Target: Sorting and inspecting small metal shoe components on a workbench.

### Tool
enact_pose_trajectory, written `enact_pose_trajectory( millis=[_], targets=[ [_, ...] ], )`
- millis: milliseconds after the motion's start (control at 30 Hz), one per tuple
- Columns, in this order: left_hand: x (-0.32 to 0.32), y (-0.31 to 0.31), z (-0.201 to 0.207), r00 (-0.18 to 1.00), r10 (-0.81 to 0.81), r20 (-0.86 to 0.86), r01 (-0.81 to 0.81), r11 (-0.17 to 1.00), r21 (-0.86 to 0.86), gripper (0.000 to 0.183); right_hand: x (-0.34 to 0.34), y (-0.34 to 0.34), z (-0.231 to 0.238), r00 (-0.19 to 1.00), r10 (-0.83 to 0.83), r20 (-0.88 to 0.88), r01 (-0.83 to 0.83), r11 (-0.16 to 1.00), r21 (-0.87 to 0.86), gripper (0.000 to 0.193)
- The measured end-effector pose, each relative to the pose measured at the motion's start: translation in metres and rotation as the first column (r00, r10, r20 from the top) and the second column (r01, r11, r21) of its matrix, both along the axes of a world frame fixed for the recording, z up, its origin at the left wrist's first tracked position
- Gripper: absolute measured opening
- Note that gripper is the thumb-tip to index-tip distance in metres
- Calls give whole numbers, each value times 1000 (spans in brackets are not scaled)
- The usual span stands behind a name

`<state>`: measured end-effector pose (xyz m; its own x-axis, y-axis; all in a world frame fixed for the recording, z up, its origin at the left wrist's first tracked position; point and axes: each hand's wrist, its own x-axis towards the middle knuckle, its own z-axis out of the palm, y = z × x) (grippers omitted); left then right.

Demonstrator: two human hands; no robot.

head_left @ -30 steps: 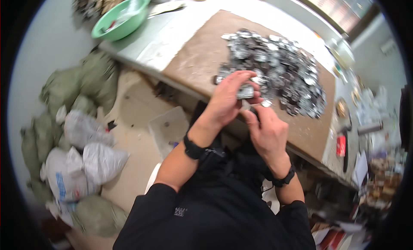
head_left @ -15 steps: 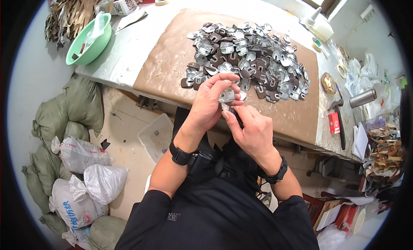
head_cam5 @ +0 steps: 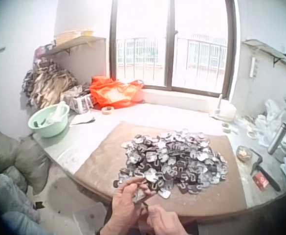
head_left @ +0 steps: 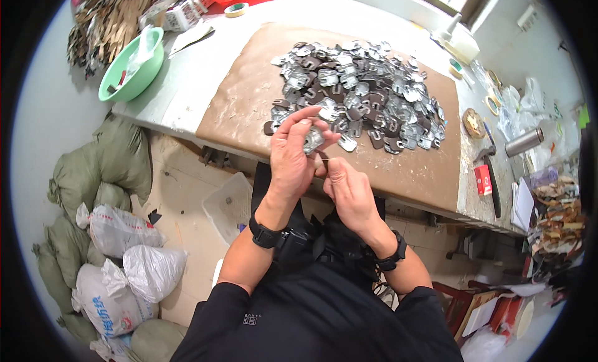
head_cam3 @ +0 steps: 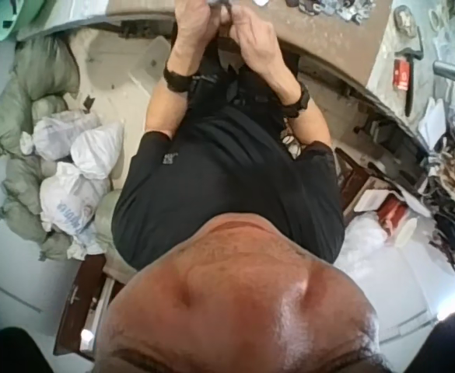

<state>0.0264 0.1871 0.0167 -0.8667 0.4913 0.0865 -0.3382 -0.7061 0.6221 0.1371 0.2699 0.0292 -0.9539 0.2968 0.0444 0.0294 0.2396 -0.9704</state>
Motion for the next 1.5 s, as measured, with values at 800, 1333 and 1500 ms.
enact_pose_trajectory(
  millis=[800, 1333, 1500],
  targets=[
    [16, -43, -1, 933, -54, 357, -7, 986, 168, 11, -25, -40, 9, 980, -86, -182, 175, 811, 559, 35],
    [19, -108, -84, 962, 163, 218, -232, 910, 344, 16, -54, -102, 13, 848, 515, -123, -316, 679, 662, 38],
    [1, -103, -26, 915, -40, 402, -64, 968, 241, 14, -42, -73, 12, 903, 326, -278, -165, 864, 477, 26]
  ],
)
